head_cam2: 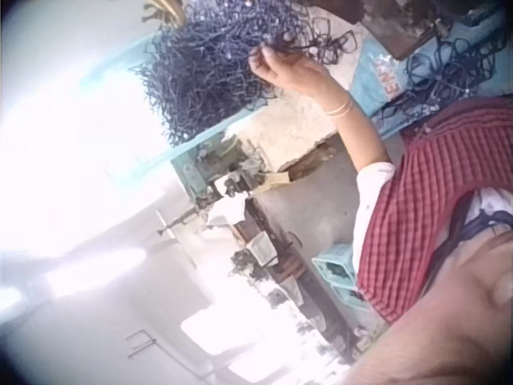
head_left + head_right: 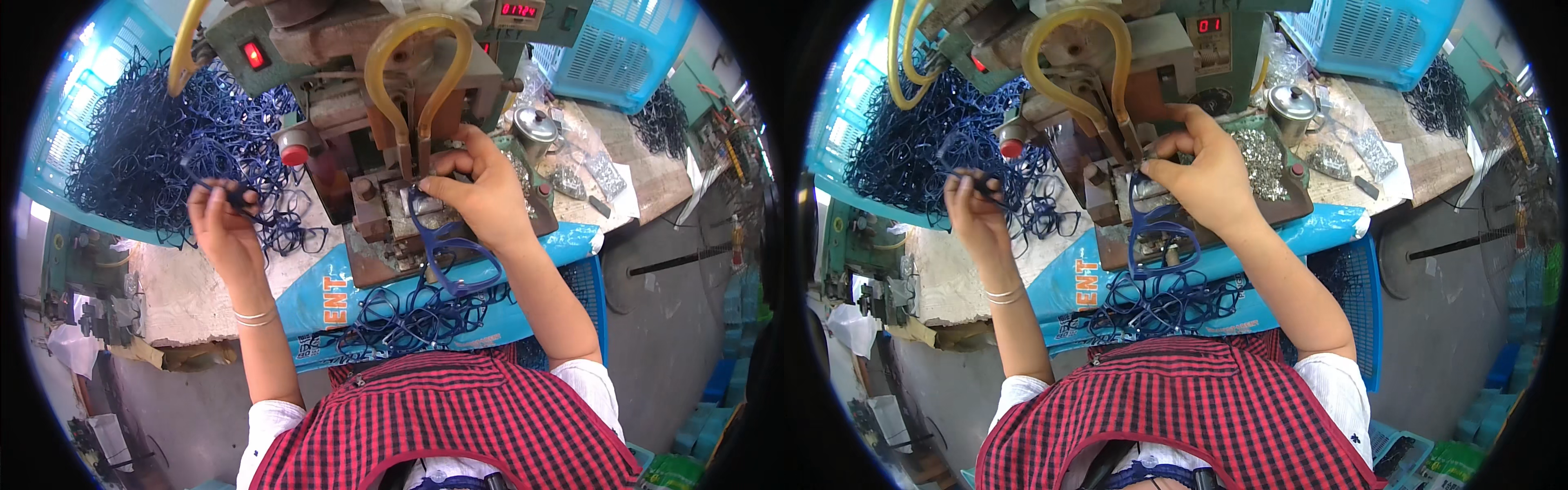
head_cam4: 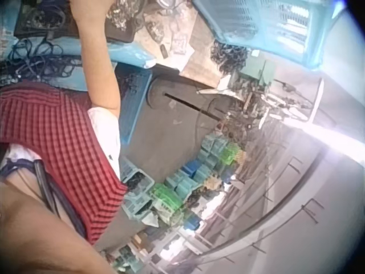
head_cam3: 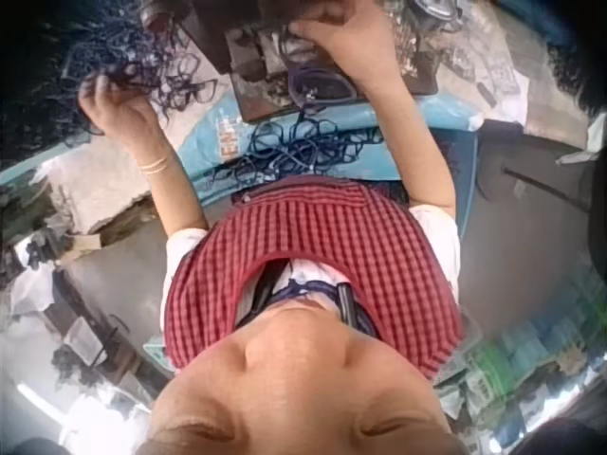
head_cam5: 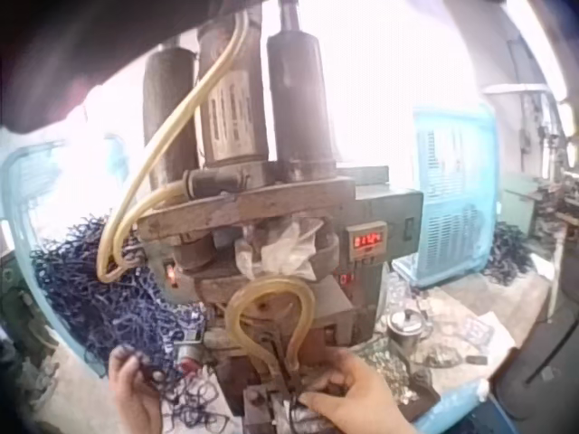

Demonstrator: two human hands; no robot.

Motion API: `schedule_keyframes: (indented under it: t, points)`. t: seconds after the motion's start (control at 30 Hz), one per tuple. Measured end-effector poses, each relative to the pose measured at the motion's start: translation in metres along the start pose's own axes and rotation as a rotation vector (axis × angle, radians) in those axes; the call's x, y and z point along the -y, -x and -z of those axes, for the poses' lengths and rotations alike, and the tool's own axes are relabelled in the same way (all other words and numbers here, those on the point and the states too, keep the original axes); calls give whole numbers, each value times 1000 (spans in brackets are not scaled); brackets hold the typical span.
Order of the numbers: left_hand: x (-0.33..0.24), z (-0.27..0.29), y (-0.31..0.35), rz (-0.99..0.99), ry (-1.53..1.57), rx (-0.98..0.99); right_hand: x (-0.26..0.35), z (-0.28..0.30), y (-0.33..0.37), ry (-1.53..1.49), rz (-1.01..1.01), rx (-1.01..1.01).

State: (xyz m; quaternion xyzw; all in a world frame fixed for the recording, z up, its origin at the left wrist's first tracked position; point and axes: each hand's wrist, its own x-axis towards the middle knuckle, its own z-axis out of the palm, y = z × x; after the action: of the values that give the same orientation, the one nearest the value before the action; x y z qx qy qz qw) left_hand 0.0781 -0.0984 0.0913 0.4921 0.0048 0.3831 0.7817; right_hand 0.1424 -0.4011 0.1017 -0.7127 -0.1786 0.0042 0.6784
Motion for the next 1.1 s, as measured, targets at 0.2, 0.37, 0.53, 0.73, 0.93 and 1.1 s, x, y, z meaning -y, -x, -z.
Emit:
schedule_keyframes:
  t: [0.2,0.37,0.53,0.73,0.93,1.1]
  points:
    - [54,52,-70,170,131,-258,12,-24,15,-340,-45,-59]
    - [15,-17,37,-189,18,-156,13,1,36,-237,50,70]
    - [-21,-70,80,-793,-588,905,-84,69,35,1215,135,-365]
    - [19,-96,78,-1076,-688,1048,-103,84,21,994,252,-362]
    - [32,-91,84,-1039,-634,1019,-96,79,13,839,277,-379]
    - [23,-74,110,-779,-682,916,-102,78,15,645,174,-393]
